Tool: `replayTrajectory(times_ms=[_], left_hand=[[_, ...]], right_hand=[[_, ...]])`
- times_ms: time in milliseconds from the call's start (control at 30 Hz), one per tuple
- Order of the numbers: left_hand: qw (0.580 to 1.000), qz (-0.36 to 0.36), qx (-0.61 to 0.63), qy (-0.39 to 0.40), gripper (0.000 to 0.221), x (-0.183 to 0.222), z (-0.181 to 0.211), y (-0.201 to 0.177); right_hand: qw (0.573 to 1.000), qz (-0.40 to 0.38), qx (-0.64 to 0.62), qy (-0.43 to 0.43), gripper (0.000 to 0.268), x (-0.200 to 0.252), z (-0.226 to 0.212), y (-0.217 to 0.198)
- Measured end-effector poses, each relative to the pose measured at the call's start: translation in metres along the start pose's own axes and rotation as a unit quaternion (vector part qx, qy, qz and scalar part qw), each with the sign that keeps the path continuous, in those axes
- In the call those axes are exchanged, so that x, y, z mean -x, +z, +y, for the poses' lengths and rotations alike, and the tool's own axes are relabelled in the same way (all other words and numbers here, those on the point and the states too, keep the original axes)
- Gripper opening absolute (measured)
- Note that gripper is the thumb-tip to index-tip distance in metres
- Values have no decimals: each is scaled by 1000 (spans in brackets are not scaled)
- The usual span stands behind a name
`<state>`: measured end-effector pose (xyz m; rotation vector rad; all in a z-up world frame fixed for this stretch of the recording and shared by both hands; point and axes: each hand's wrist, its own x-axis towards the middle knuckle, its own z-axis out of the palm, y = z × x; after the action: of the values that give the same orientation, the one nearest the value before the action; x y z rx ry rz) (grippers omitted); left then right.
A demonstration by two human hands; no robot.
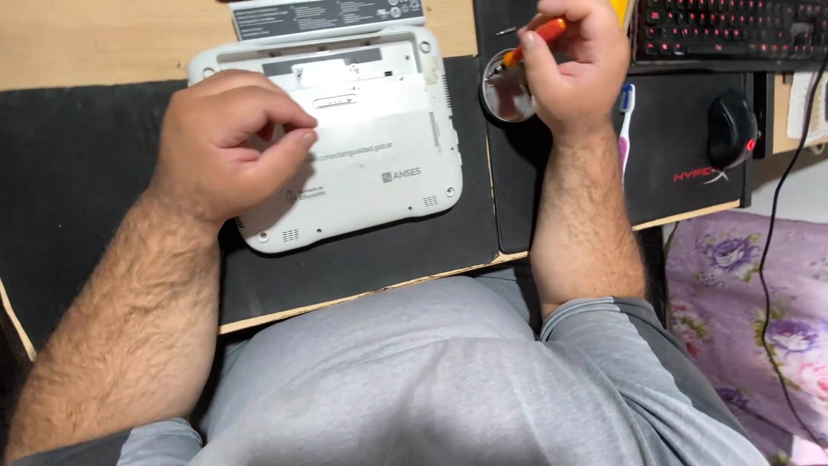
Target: Fastening screws into the back cover of an electronic device using a precision screwdriver.
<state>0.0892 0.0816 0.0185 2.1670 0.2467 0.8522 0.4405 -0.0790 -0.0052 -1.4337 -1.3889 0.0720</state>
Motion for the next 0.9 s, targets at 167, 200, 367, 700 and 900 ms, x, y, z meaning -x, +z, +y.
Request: replayTrajectory(times_ms=[167,200,367,700,900], left_hand=[[999,-37,-26,20,5,-4,6,1],[998,-48,-37,32,7,-4,9,1],[997,-58,-44,39,25,0,10,7],[994,-4,-97,55,29,4,2,10],[991,11,-122,56,18,6,-6,19]], right_hand=[[995,54,-65,-60,23,-4,-15,-1],[988,85,-93,-91,24,-5,-20,0],[977,79,-175,-92,23,-13,-77,42],[957,29,-274,-95,22,-16,-116,121],[956,42,-277,-90,22,-11,-107,124]])
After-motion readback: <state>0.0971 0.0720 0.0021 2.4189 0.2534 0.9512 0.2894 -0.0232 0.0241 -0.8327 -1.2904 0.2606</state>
